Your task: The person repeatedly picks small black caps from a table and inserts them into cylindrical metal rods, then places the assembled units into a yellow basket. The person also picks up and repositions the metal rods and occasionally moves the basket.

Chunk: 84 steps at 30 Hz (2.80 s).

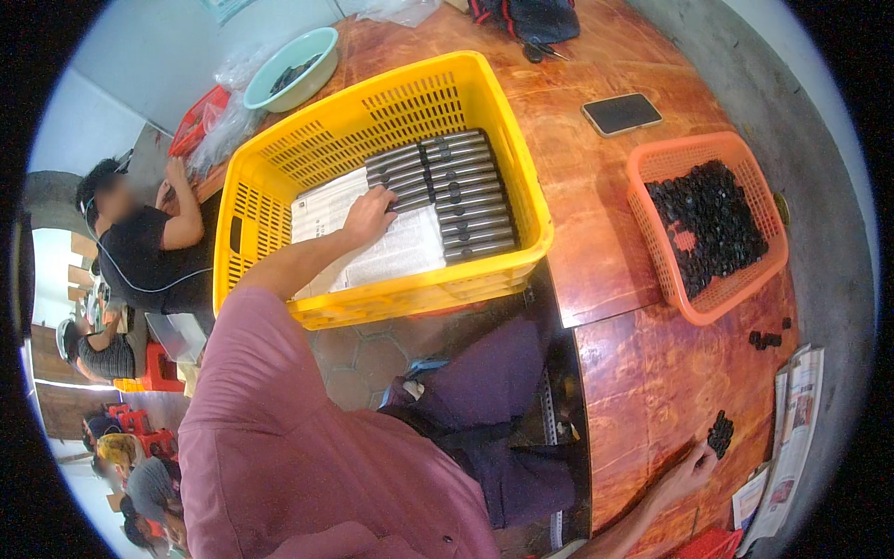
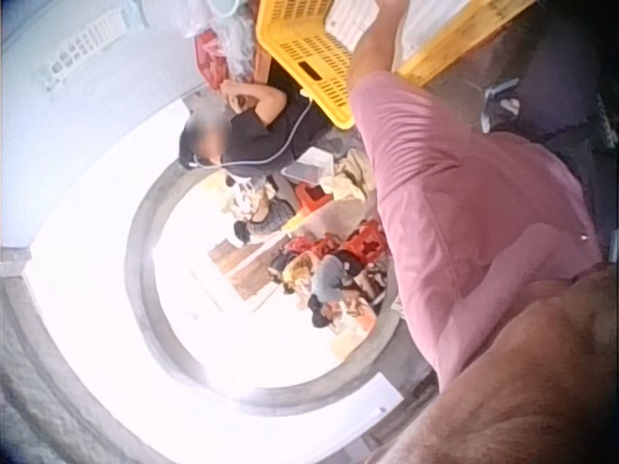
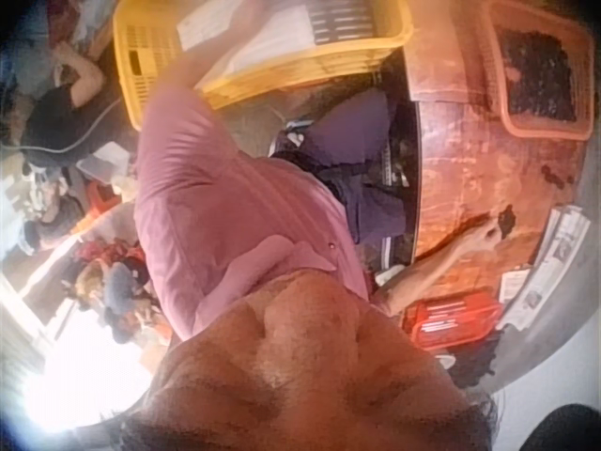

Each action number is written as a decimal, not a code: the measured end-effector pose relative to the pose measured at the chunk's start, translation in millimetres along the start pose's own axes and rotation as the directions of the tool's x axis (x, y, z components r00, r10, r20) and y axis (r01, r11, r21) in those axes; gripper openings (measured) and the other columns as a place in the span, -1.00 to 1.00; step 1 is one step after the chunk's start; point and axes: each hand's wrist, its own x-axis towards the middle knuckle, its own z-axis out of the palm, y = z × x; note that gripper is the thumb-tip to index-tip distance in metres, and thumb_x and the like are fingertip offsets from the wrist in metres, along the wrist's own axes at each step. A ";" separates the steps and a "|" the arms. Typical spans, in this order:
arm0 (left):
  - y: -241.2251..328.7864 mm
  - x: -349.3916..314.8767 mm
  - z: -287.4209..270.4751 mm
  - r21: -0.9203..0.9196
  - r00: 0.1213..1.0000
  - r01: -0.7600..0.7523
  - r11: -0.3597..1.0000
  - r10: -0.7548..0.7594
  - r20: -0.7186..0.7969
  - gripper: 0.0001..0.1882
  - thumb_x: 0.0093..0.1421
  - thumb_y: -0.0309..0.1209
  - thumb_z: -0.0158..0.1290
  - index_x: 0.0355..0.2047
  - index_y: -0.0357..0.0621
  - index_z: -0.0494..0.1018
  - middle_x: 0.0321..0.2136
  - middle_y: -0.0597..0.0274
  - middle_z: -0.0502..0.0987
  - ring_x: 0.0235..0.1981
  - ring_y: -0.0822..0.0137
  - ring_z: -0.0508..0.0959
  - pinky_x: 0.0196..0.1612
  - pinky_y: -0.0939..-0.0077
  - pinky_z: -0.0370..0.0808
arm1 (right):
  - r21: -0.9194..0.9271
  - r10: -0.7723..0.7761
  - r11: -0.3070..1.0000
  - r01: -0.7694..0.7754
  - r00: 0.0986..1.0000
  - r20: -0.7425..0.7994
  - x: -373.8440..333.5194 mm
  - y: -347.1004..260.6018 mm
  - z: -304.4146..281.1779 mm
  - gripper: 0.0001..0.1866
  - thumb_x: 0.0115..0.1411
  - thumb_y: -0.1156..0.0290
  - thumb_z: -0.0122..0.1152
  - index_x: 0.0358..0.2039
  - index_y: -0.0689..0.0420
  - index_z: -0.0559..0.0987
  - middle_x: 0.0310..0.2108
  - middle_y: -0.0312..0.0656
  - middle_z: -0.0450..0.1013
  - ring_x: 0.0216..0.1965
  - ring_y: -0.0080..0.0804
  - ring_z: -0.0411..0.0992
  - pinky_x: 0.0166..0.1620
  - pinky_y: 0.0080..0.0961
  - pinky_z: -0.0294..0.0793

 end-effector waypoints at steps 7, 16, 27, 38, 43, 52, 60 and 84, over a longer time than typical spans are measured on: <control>24.8 6.7 29.0 0.303 0.977 -0.208 0.930 0.213 0.017 -0.28 0.45 -0.10 -0.09 0.43 -0.29 0.02 0.47 -0.13 -0.01 0.48 -0.04 0.02 0.47 -0.05 0.02 | 0.056 0.042 0.997 -0.043 0.999 0.020 -2.3 -9.2 1.7 -0.63 0.44 0.23 0.15 -0.32 0.34 0.51 -0.43 -0.19 0.30 -0.35 -0.34 0.25 -0.23 -0.34 0.32; 33.4 59.7 35.4 0.098 0.990 0.143 0.985 -0.144 0.005 -0.18 0.50 0.14 -0.44 0.50 -0.24 -0.15 0.53 -0.08 -0.19 0.55 -0.02 -0.21 0.51 -0.15 -0.21 | 0.026 -0.081 0.996 0.082 0.995 -0.060 -2.0 -1.5 6.8 -0.60 0.45 0.23 0.13 -0.44 0.25 0.35 -0.48 -0.36 0.12 -0.41 -0.52 0.08 -0.33 -0.46 0.16; 33.8 58.0 37.1 0.158 0.990 0.123 0.980 -0.133 0.055 -0.15 0.48 0.18 -0.49 0.50 -0.24 -0.16 0.53 -0.03 -0.22 0.55 0.05 -0.22 0.53 -0.13 -0.23 | -0.045 0.009 0.999 -0.007 0.999 0.033 0.4 2.1 -2.3 -0.60 0.45 0.19 0.13 -0.34 0.34 0.49 -0.42 -0.18 0.31 -0.35 -0.34 0.25 -0.22 -0.33 0.32; 29.0 56.3 33.0 0.109 0.992 0.116 0.987 -0.120 0.032 -0.11 0.46 0.25 -0.46 0.50 -0.23 -0.12 0.53 -0.03 -0.16 0.55 0.06 -0.17 0.53 -0.11 -0.23 | -0.044 0.000 0.999 -0.001 1.000 -0.001 1.2 6.2 2.8 -0.63 0.42 0.23 0.17 -0.32 0.36 0.52 -0.41 -0.14 0.32 -0.32 -0.28 0.28 -0.18 -0.32 0.34; 20.4 58.1 22.7 0.104 0.987 0.159 0.982 -0.154 -0.052 -0.15 0.47 0.21 -0.44 0.51 -0.17 -0.11 0.53 0.01 -0.15 0.55 0.07 -0.17 0.52 -0.10 -0.21 | -0.051 -0.076 0.996 0.074 0.997 -0.031 -1.9 -7.2 6.1 -0.61 0.43 0.21 0.15 -0.36 0.33 0.47 -0.44 -0.22 0.28 -0.36 -0.39 0.23 -0.23 -0.38 0.30; -0.6 94.1 -39.4 -0.291 0.825 0.027 0.956 -0.185 -0.535 -0.34 0.49 0.00 -0.24 0.36 -0.28 0.23 0.44 -0.22 0.09 0.46 -0.17 0.04 0.48 -0.01 -0.05 | 0.026 -0.051 0.998 0.051 0.999 0.004 -3.0 -10.9 6.8 -0.62 0.43 0.20 0.15 -0.39 0.27 0.47 -0.45 -0.28 0.28 -0.38 -0.46 0.22 -0.25 -0.44 0.29; 167.2 102.2 -142.3 -0.171 0.680 -0.473 0.864 0.235 -0.695 -0.50 0.49 -0.12 -0.18 0.26 -0.16 0.39 0.35 -0.14 0.28 0.43 -0.08 0.15 0.49 0.06 -0.03 | 0.184 0.022 0.983 -0.009 0.997 -0.069 -13.5 -32.9 12.6 -0.77 0.32 0.32 0.23 -0.39 0.21 0.52 -0.47 -0.31 0.35 -0.45 -0.50 0.30 -0.39 -0.47 0.29; 523.5 -107.7 21.6 -0.291 0.322 -0.917 0.271 0.936 -0.144 -0.48 0.41 -0.20 -0.03 0.29 -0.19 0.35 0.42 -0.12 0.15 0.46 -0.17 0.07 0.48 -0.04 -0.02 | -0.556 0.282 0.732 -0.394 0.918 -0.280 -84.1 -10.0 -288.0 -0.80 0.23 0.36 0.20 -0.19 0.12 0.68 -0.18 0.09 0.61 -0.09 0.07 0.59 -0.01 -0.05 0.53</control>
